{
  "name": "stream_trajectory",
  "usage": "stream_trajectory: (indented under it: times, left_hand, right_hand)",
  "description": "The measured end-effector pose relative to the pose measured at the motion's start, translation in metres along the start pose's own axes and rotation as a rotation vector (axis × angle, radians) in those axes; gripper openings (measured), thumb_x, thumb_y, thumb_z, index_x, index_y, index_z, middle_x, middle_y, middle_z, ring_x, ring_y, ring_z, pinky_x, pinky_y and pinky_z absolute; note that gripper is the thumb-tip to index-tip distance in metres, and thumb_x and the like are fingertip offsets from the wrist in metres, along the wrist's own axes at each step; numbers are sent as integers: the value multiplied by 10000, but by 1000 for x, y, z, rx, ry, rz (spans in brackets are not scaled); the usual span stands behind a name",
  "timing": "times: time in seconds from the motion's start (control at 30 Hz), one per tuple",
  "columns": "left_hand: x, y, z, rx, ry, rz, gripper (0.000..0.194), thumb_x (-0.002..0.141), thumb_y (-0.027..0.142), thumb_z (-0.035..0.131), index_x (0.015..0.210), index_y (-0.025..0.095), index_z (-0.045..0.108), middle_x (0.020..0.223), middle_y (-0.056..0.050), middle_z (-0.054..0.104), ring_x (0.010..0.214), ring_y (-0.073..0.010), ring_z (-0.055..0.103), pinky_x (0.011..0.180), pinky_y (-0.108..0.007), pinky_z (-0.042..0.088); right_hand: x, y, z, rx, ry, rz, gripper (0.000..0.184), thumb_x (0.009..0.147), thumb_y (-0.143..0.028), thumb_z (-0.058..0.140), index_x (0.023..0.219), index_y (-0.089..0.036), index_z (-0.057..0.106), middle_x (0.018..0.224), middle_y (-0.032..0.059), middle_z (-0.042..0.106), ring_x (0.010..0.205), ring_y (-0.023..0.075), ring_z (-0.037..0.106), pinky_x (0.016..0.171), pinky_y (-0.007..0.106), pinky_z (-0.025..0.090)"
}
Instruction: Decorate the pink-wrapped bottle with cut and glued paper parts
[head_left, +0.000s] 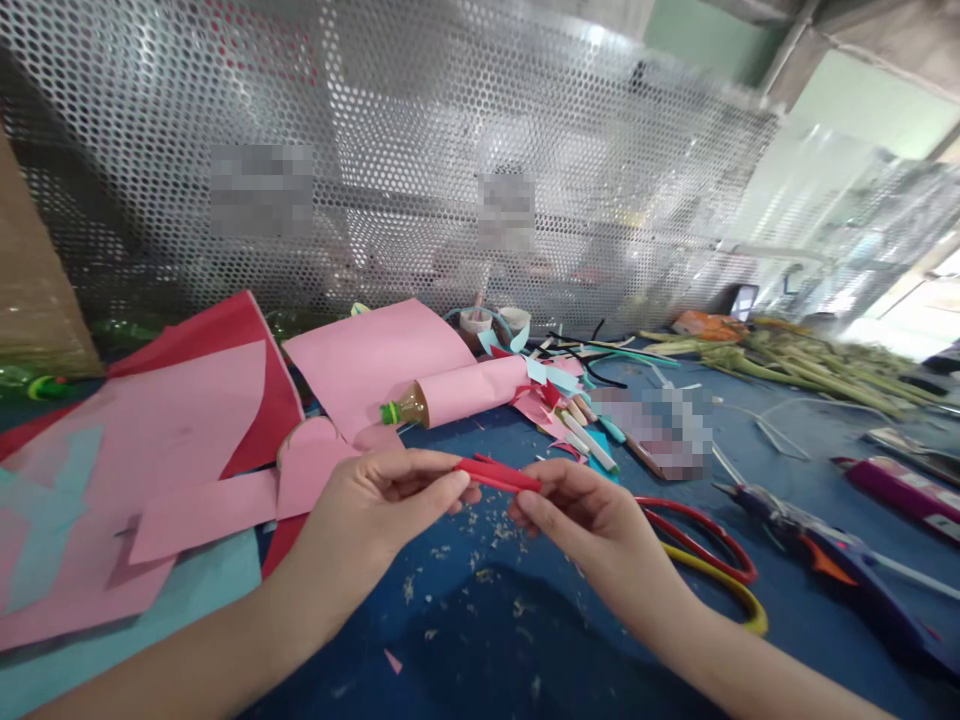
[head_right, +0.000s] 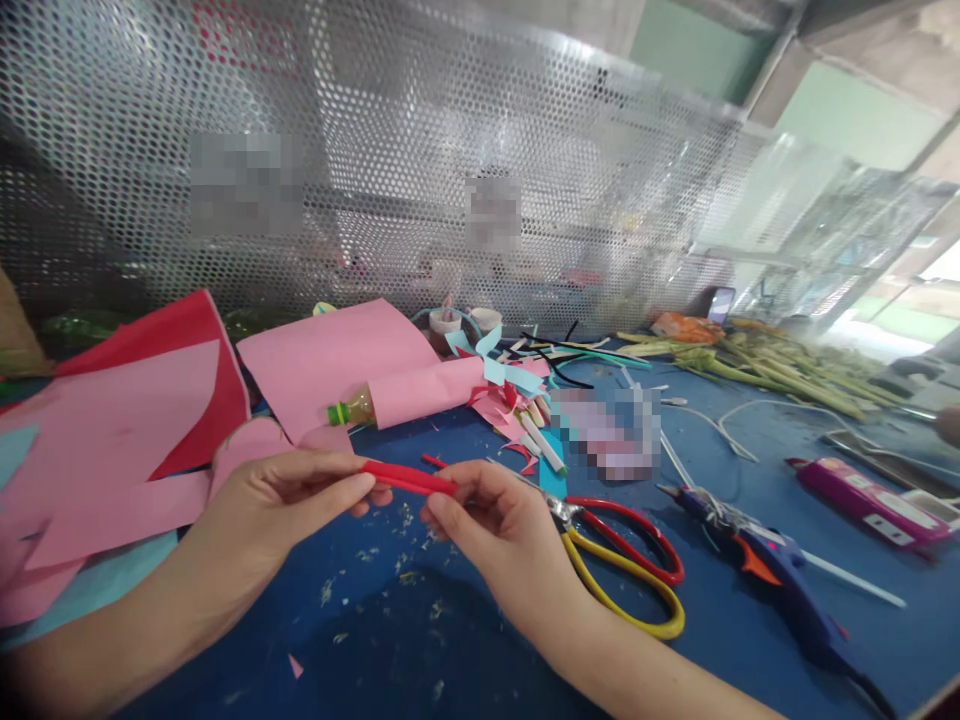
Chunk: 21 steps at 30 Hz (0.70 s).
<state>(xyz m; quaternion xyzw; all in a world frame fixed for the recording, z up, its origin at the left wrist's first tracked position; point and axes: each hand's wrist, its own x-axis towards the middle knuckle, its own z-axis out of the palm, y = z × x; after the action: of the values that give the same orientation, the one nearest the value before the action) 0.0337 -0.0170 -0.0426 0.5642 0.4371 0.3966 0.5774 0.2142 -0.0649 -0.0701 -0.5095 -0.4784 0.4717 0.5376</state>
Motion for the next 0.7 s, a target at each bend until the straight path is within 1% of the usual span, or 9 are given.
stream_trajectory:
  times: [0.17, 0.33, 0.4, 0.5, 0.6, 0.7]
  left_hand:
    - [2, -5, -1, 48, -6, -27, 68, 702, 309, 718, 679, 260, 760, 677, 21, 746, 678, -106, 656, 622, -139, 492]
    - [2, -6, -4, 109, -43, 46, 73, 721, 307, 715, 678, 265, 757, 678, 33, 740, 676, -97, 648, 632, -133, 480]
    - [2, -6, -4, 91, -57, 53, 62, 718, 292, 719, 672, 265, 752, 662, 43, 734, 652, -86, 644, 617, -122, 480]
    - [2, -4, -4, 16, -79, 21, 19, 708, 280, 729, 711, 277, 747, 666, 57, 735, 641, -75, 650, 608, -106, 487]
    - [1, -1, -3, -8, -105, 18, 51, 711, 269, 723, 751, 287, 749, 683, 56, 744, 648, -72, 661, 605, -96, 490]
    - [0, 1, -4, 30, -114, 23, 81, 705, 241, 719, 757, 291, 757, 686, 48, 751, 634, -76, 667, 580, -92, 489]
  right_hand:
    - [2, -2, -4, -19, 53, -82, 218, 715, -377, 731, 816, -196, 665, 672, -12, 645, 606, 109, 591, 592, 225, 510]
    - [1, -3, -5, -24, 52, -133, 178, 728, -357, 722, 807, -202, 681, 681, -8, 662, 615, 108, 600, 598, 219, 517]
    - [1, -4, -5, -31, 41, -133, 155, 734, -340, 720, 804, -207, 686, 675, -13, 665, 613, 101, 601, 595, 204, 514]
    - [0, -3, -7, -41, 11, -112, 133, 746, -330, 714, 806, -215, 688, 665, -22, 666, 609, 92, 602, 584, 184, 505]
    - [0, -1, -8, -27, -14, -88, 138, 753, -338, 711, 815, -217, 686, 686, -19, 681, 630, 98, 621, 610, 191, 517]
    - [0, -1, -8, -7, -16, -71, 140, 743, -335, 721, 807, -217, 682, 687, -22, 692, 628, 96, 630, 624, 190, 526]
